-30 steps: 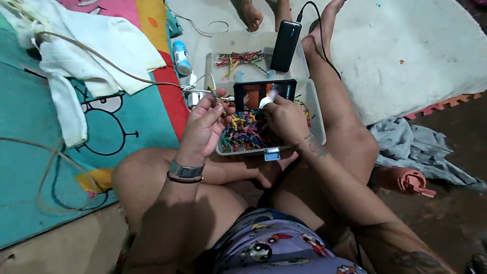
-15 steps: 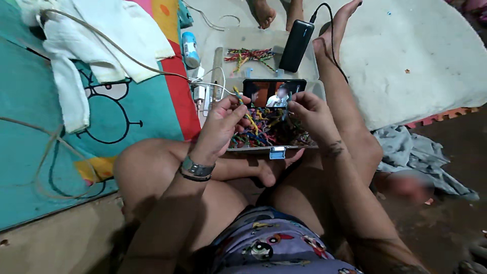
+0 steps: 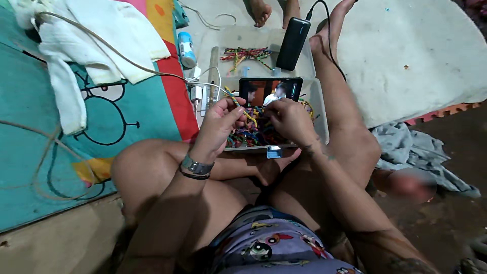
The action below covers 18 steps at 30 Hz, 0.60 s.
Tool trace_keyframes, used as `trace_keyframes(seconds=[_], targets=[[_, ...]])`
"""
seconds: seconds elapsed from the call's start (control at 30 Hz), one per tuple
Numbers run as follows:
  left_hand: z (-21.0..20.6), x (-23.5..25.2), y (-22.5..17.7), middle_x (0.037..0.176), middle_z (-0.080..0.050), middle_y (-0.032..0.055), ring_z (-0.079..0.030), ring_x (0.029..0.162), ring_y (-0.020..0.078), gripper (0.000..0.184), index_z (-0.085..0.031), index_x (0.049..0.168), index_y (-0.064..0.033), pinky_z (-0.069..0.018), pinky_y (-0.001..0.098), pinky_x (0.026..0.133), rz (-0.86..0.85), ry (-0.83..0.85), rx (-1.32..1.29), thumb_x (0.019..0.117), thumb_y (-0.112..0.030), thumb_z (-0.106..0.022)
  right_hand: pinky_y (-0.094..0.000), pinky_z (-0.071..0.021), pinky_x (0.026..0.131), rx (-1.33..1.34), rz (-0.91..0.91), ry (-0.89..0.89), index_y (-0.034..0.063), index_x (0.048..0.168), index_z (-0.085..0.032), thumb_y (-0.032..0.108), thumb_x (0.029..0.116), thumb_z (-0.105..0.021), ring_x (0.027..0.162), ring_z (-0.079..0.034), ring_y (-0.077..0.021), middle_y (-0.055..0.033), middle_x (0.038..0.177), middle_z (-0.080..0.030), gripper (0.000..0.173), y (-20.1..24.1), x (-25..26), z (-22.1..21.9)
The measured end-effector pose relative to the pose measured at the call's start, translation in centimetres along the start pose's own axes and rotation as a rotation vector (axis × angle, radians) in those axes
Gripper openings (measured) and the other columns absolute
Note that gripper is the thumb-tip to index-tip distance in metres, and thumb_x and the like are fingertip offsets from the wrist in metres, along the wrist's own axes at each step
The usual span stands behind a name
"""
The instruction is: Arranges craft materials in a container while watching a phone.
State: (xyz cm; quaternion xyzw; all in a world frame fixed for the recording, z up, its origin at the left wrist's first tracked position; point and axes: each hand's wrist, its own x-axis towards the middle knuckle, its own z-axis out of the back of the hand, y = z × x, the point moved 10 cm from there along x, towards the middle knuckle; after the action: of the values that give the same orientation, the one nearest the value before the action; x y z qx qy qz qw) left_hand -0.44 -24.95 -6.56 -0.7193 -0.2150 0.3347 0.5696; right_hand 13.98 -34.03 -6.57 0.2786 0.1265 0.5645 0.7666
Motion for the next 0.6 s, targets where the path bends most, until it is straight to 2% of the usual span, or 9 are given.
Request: trace_keyframes(seconds=[0.07, 0.2, 0.33, 0.47, 0.53, 0.6], targets=[[0.2, -0.3, 0.4, 0.094, -0.066, -0.0005, -0.064, 0.075, 0.0065, 0.018, -0.061, 0.120, -0.0133, -0.0564, 0.0214, 0.070, 0.009, 0.014, 0.036, 0.1035, -0.008, -0.056, -0.0514, -0.0571, 0.065, -0.067, -0.015, 0.014, 0.0080, 0.101, -0.074, 0.012, 0.0935, -0.070, 0.079, -0.068, -0.0320, -0.0138, 0.095, -0.067, 0.009, 0.3, 0.9, -1.0], [0.3, -0.8, 0.2, 0.097, -0.065, -0.0001, -0.064, 0.075, 0.0066, 0.020, -0.061, 0.122, -0.0144, -0.0562, 0.0219, 0.070, -0.004, 0.037, 0.083, 0.1031, -0.009, -0.057, -0.0584, -0.0552, 0.074, -0.228, -0.148, 0.160, 0.0011, 0.103, -0.074, 0.014, 0.0953, -0.065, 0.094, -0.069, -0.0400, -0.0204, 0.107, -0.069, 0.018, 0.1, 3.2, -3.0], [0.1, -0.5, 0.3, 0.095, -0.064, 0.0006, -0.063, 0.073, 0.0063, 0.019, -0.060, 0.120, -0.0118, -0.0560, 0.0211, 0.069, 0.017, 0.017, 0.064, 0.1028, -0.006, -0.056, -0.0587, -0.0541, 0.072, -0.314, -0.173, 0.168, -0.0023, 0.099, -0.072, 0.012, 0.0964, -0.062, 0.094, -0.069, -0.0424, -0.0227, 0.107, -0.069, 0.018, 0.5, 3.5, -3.5], [-0.1, 0.3, 0.2, 0.094, -0.064, 0.0000, -0.064, 0.078, 0.0055, 0.017, -0.061, 0.117, -0.0071, -0.0560, 0.0211, 0.073, 0.008, -0.013, 0.044, 0.1014, -0.003, -0.056, -0.0584, -0.0548, 0.073, -0.231, -0.211, 0.162, 0.0020, 0.102, -0.073, 0.014, 0.0953, -0.062, 0.096, -0.070, -0.0382, -0.0178, 0.108, -0.071, 0.018, -0.4, 3.6, -3.3], [-0.1, 0.2, 0.3, 0.094, -0.064, 0.0002, -0.064, 0.078, 0.0056, 0.016, -0.061, 0.116, -0.0072, -0.0561, 0.0216, 0.074, 0.007, -0.009, 0.041, 0.1018, -0.003, -0.055, -0.0577, -0.0549, 0.073, -0.117, -0.213, 0.137, 0.0019, 0.101, -0.073, 0.015, 0.0946, -0.064, 0.092, -0.070, -0.0360, -0.0170, 0.103, -0.070, 0.018, -0.9, 3.4, -2.6], [-0.1, 0.1, 0.2, 0.096, -0.064, -0.0003, -0.063, 0.078, 0.0053, 0.017, -0.061, 0.117, -0.0080, -0.0560, 0.0210, 0.073, 0.014, -0.006, 0.040, 0.1020, -0.003, -0.055, -0.0537, -0.0534, 0.073, 0.123, -0.218, 0.105, 0.0008, 0.102, -0.073, 0.014, 0.0959, -0.064, 0.083, -0.066, -0.0308, -0.0156, 0.094, -0.068, 0.017, -1.6, 3.0, -1.4]])
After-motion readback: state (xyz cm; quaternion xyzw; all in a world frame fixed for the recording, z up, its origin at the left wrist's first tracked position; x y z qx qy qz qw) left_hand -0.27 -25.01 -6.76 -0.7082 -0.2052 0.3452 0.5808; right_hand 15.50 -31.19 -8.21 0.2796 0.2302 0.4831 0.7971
